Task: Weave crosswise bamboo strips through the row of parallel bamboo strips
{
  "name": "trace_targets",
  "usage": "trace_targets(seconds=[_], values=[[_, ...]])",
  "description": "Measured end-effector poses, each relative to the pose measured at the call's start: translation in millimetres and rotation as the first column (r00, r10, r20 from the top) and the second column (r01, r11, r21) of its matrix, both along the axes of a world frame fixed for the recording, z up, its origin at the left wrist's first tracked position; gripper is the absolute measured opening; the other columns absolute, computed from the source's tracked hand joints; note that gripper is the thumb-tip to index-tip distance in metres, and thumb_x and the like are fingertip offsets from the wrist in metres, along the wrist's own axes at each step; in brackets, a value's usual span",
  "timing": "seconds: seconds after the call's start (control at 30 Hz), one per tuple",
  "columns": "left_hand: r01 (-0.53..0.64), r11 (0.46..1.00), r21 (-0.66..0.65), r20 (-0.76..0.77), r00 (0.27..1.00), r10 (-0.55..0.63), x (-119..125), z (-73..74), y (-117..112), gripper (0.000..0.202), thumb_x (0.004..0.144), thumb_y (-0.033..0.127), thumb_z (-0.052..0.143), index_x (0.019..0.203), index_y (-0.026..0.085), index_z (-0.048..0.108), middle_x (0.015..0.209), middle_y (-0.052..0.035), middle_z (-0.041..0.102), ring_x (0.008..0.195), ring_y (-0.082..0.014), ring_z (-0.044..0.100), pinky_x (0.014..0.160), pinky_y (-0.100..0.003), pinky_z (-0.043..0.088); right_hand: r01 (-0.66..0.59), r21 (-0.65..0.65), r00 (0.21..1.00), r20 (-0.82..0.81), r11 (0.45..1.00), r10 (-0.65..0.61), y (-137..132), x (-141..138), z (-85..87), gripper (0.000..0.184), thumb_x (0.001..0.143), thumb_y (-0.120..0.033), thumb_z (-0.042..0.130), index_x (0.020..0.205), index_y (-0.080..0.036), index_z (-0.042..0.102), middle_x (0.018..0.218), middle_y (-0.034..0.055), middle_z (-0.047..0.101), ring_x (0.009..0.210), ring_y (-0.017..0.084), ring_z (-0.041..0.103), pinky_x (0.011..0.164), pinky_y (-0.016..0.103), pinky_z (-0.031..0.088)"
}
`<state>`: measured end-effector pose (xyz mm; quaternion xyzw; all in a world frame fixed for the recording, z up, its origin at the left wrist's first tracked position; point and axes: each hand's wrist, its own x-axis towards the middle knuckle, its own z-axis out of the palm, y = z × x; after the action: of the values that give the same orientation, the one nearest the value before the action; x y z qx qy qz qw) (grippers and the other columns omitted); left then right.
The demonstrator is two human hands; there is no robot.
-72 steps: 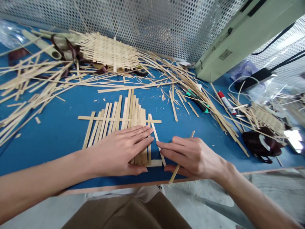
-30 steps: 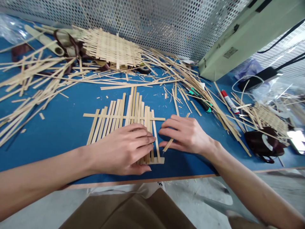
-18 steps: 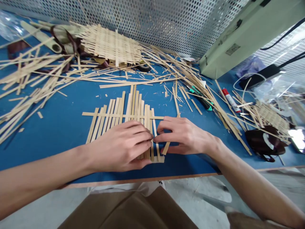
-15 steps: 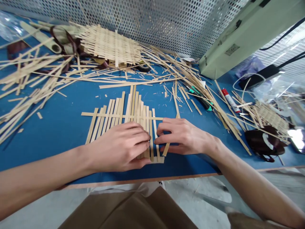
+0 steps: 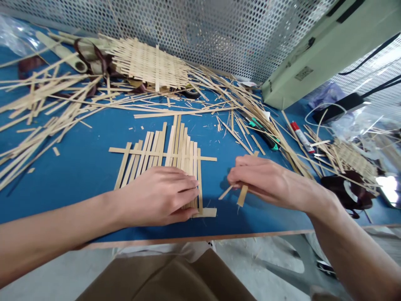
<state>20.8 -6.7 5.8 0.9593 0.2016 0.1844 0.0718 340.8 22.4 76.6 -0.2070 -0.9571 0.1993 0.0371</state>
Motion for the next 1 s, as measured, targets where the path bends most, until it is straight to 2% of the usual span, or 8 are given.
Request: trace_targets(seconds=[0.07,0.17,0.27,0.37,0.53,0.67,0.8,1.0], values=[[-0.002,0.999,0.034,-0.008,1.0,0.002,0,0.1,0,0.038,0.122,0.039,0.045,0.126,0.024,0.08,0.125,-0.0025,0.087,0.116,-0.0227,0.083,0.111,-0.038,0.064,-0.006,0.058,1.0,-0.006,0.998,0.006,2,-7,-3.9,0.028,0.124,-0.026,0.039,0.117,-0.019,0.065,0.095,0.0058,0.07,0.087,0.022,0.053,0.08,0.036,0.042],[0.014,0.997,0.078,-0.026,1.0,-0.012,-1,1.1,1,0.043,0.123,0.041,0.04,0.12,0.026,0.08,0.124,-0.0014,0.088,0.114,-0.0221,0.084,0.108,-0.037,0.067,-0.067,0.093,0.998,0.005,0.993,0.067,8,-20,-18.2,0.03,0.124,-0.029,0.04,0.123,-0.017,0.068,0.104,0.0083,0.078,0.093,0.023,0.06,0.087,0.039,0.044],[0.016,0.999,0.05,-0.053,0.999,-0.013,-1,2.5,2,0.041,0.123,0.041,0.042,0.118,0.03,0.081,0.128,0.0005,0.087,0.12,-0.0207,0.083,0.115,-0.036,0.065,-0.114,0.097,0.993,0.003,0.989,0.114,15,-27,-30.1,0.029,0.121,-0.026,0.046,0.137,-0.015,0.068,0.117,0.0105,0.083,0.1,0.025,0.064,0.09,0.042,0.045],[0.02,1.0,0.02,-0.068,0.997,-0.019,-1,2.9,3,0.039,0.122,0.039,0.044,0.116,0.032,0.082,0.132,0.0016,0.086,0.124,-0.0193,0.081,0.12,-0.034,0.063,-0.134,0.103,0.991,0.001,0.986,0.134,21,-29,-34.5,0.032,0.117,-0.023,0.047,0.14,-0.018,0.069,0.113,0.0091,0.083,0.095,0.026,0.063,0.085,0.043,0.045],[0.028,0.998,0.064,-0.003,1.0,-0.028,-2,-1.1,3,0.037,0.122,0.041,0.047,0.119,0.03,0.083,0.138,0.0005,0.085,0.127,-0.0187,0.081,0.123,-0.033,0.061,-0.142,0.118,0.988,-0.043,0.983,0.148,28,-35,-39.8,0.027,0.112,-0.015,0.052,0.129,-0.016,0.073,0.105,0.0074,0.082,0.089,0.026,0.059,0.079,0.042,0.04],[0.041,0.995,0.094,0.053,0.998,-0.046,-1,-3.7,4,0.041,0.123,0.039,0.044,0.114,0.026,0.082,0.13,-0.0006,0.087,0.12,-0.02,0.084,0.117,-0.035,0.064,-0.19,0.128,0.978,-0.064,0.973,0.2,36,-44,-44.5,0.021,0.111,-0.016,0.054,0.118,-0.019,0.073,0.101,0.0058,0.081,0.085,0.026,0.056,0.078,0.041,0.037],[0.041,0.995,0.089,0.061,0.997,-0.047,0,-3.1,5,0.039,0.123,0.039,0.046,0.109,0.028,0.081,0.126,0.0003,0.088,0.116,-0.0193,0.084,0.115,-0.034,0.065,-0.21,0.179,0.976,-0.023,0.961,0.218,38,-41,-43.3,0.021,0.11,-0.014,0.054,0.101,-0.021,0.071,0.092,0.0052,0.077,0.084,0.026,0.054,0.076,0.042,0.035],[0.032,0.995,0.092,0.109,0.993,-0.042,0,-1.3,4,0.038,0.123,0.035,0.047,0.108,0.025,0.081,0.125,-0.0002,0.088,0.113,-0.0187,0.085,0.112,-0.033,0.066,-0.08,0.145,0.997,-0.007,0.986,0.082,24,-17,-39.5,0.018,0.111,-0.019,0.055,0.104,-0.024,0.07,0.087,0.005,0.075,0.08,0.027,0.058,0.072,0.042,0.042]])
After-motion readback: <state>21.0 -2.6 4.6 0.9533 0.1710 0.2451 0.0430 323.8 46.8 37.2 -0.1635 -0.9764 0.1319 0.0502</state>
